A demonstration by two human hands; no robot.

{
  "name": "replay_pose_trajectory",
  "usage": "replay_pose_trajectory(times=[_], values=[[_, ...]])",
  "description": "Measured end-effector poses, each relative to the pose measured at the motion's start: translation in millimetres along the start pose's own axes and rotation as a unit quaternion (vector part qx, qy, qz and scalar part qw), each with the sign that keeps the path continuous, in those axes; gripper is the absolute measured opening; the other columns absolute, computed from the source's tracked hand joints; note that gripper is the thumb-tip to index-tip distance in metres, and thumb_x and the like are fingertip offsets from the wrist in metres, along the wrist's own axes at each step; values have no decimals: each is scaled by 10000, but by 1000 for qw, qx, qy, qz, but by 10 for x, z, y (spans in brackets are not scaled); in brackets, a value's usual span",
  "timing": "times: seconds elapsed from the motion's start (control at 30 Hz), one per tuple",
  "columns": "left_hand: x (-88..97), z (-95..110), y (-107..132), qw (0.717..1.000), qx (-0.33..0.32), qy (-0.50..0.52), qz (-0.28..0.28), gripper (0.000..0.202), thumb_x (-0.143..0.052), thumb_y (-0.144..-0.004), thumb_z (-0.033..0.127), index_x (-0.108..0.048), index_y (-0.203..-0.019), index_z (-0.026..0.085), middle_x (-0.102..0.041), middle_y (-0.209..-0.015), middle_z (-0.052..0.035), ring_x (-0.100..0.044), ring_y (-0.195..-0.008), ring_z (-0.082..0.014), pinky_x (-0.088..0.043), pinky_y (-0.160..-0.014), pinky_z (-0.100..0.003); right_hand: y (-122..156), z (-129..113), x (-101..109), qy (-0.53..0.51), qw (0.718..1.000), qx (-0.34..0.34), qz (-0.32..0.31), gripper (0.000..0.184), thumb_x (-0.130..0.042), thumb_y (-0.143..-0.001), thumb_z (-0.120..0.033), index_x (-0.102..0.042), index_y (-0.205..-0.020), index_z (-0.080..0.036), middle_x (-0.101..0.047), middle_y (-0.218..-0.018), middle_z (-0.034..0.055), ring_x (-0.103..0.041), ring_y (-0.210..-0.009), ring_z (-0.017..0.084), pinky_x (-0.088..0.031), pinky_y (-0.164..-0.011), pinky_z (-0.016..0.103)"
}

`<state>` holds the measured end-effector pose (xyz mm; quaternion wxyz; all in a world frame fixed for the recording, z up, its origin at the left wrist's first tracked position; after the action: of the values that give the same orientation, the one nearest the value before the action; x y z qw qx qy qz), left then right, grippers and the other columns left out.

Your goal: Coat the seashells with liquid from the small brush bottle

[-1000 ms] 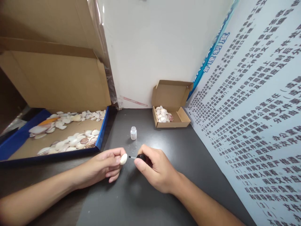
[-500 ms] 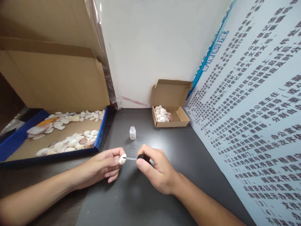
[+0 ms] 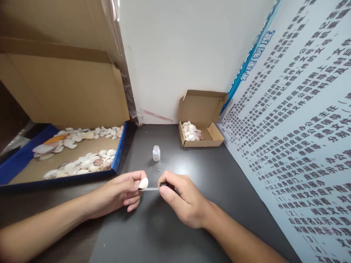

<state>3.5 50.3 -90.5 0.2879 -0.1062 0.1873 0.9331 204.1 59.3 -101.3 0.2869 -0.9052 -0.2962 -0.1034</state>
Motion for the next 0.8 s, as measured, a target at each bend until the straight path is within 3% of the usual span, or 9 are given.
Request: replay_pose_trajectory(times=[0.17,0.4,0.6,0.8], values=[[21,-2,2,1000,4,1,-4,129,-579,-839,241,-468,-820,178,-339,-579,75,-294,-489,-65,-385,-532,-211,5,19,-14,62,997,-37,24,233,-482,-951,-334,-435,-772,-193,-390,-634,-46,-353,-563,102,-288,-547,241],[0,2,-6,1000,1,0,5,137,-585,-830,246,-469,-802,179,-341,-576,73,-291,-489,-69,-378,-528,-211,1,-5,12,4,1000,1,11,238,-397,-986,-341,-456,-809,-192,-423,-626,-44,-387,-550,102,-311,-547,238],[10,2,0,1000,5,-3,0,134,-582,-829,246,-469,-801,180,-335,-580,72,-286,-489,-68,-377,-531,-213,-5,29,1,67,996,-40,35,249,-492,-955,-357,-423,-777,-197,-398,-637,-46,-356,-567,102,-296,-545,237],[0,0,1,1000,5,-2,2,143,-586,-828,253,-467,-799,180,-342,-592,70,-287,-488,-66,-383,-532,-216,2,-7,3,18,1000,5,17,220,-413,-981,-335,-452,-817,-192,-407,-633,-46,-372,-555,99,-310,-547,234]])
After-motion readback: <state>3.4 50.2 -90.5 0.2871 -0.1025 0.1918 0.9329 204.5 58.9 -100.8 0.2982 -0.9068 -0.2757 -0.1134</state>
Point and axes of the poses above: each hand's wrist, its own y-axis away from the middle knuckle, its own x-axis out of the back of the hand, z = x × y, the point moved 2 cm from there along -y, towards the middle knuckle
